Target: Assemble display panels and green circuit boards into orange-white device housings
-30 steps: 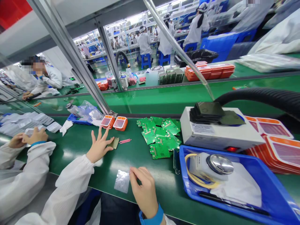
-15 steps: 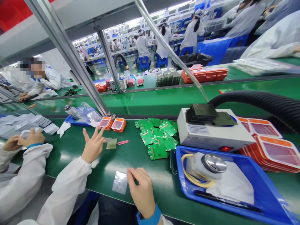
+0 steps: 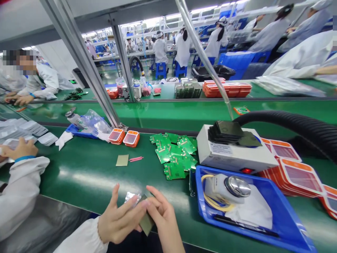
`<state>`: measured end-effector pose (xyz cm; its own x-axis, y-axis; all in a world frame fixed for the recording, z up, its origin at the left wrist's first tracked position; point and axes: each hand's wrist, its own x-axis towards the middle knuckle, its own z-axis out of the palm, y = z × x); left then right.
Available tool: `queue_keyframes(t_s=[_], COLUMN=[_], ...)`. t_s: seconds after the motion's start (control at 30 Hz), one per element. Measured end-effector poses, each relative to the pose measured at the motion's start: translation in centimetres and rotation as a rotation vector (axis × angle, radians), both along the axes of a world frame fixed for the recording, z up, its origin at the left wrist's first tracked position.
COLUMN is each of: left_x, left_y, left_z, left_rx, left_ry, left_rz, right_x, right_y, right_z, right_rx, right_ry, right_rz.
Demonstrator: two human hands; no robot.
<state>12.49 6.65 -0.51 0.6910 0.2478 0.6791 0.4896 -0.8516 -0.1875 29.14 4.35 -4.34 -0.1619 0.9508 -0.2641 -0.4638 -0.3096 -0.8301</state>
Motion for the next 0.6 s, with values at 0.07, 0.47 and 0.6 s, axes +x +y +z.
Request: queue_keyframes(t_s=[0.07,0.47,0.6], left_x=[-0.5,-0.7,-0.9], left_y=[-0.3,-0.6,-0.4], left_z=[0.3,2.2,2.2], left_rx=[-0.327,-2.295,-2.313], left_ry=[-0.090,-0.843,-0.803], left_rz=[-0.022,-0.523,-0.630], right_x=[0.4,-1.5,-1.9], right_y=[0.1,-1.0,-0.8], right_z=[0.5,3.8,4.2], right_rx=[0.005,0.518,0.600], right_ry=[-0.071,-0.556,-0.583], right_rz=[-0.099,-0.174,-0.211])
